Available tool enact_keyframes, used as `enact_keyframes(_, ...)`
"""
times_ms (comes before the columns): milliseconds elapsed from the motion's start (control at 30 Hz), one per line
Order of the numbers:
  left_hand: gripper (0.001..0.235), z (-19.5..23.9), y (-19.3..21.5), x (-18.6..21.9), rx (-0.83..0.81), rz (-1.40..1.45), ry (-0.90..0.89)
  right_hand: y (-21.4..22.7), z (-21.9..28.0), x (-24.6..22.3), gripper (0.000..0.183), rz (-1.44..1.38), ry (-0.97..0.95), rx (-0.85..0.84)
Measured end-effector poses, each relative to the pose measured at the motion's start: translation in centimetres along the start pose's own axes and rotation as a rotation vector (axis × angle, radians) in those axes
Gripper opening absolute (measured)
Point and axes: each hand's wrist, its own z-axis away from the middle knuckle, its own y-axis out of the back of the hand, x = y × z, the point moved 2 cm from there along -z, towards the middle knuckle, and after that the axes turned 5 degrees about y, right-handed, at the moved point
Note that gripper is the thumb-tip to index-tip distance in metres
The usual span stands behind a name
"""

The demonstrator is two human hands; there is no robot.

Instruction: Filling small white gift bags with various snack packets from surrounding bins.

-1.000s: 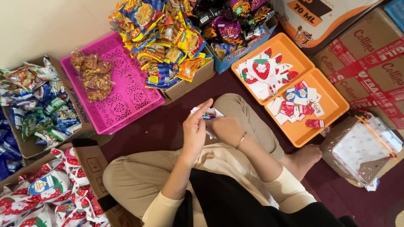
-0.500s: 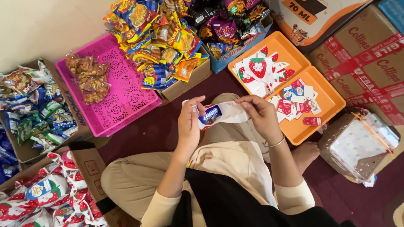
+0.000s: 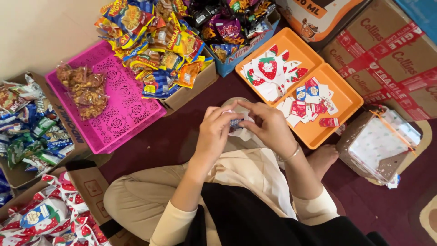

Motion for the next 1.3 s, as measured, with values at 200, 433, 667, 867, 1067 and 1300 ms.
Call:
enact_keyframes(200, 0.032, -0.1, -0.9, 0.4, 0.051, 0.115, -0.056, -1.1, 0.1, 3.2, 0.02, -0.169, -0.084, -0.064)
enact_keyframes(433, 0.129, 0.8, -1.4, -3.6, -0.059, 0.56, 0.122, -0.1, 0.2, 2.1, 0.016, -0.345, -0.119, -0.067)
enact_keyframes(667, 0.031, 2.4, -5.6, -6.4, -0.284, 0.293, 0.152, 0.4, 0.2, 1.6, 0.014, -0.327, -0.047, -0.021)
enact_keyframes(867, 0.011, 3.2, -7.1, -8.1, -0.103, 0.174, 0.26, 2.0, 1.4, 4.7, 0.014, -0.467, -0.158, 0.174)
enact_keyframes(1067, 0.026, 2.7, -7.0, -8.1, 0.026, 0.159, 0.339, 2.1, 9.9, 23.4, 0.018, -0.044, -0.526, 0.391)
enact_keyframes(1300, 0.032, 1.4, -6.9, -6.7, 0.121, 0.027, 0.442, 4.2, 21.9, 44.3, 0.02, 0.494, -1.059, 0.369)
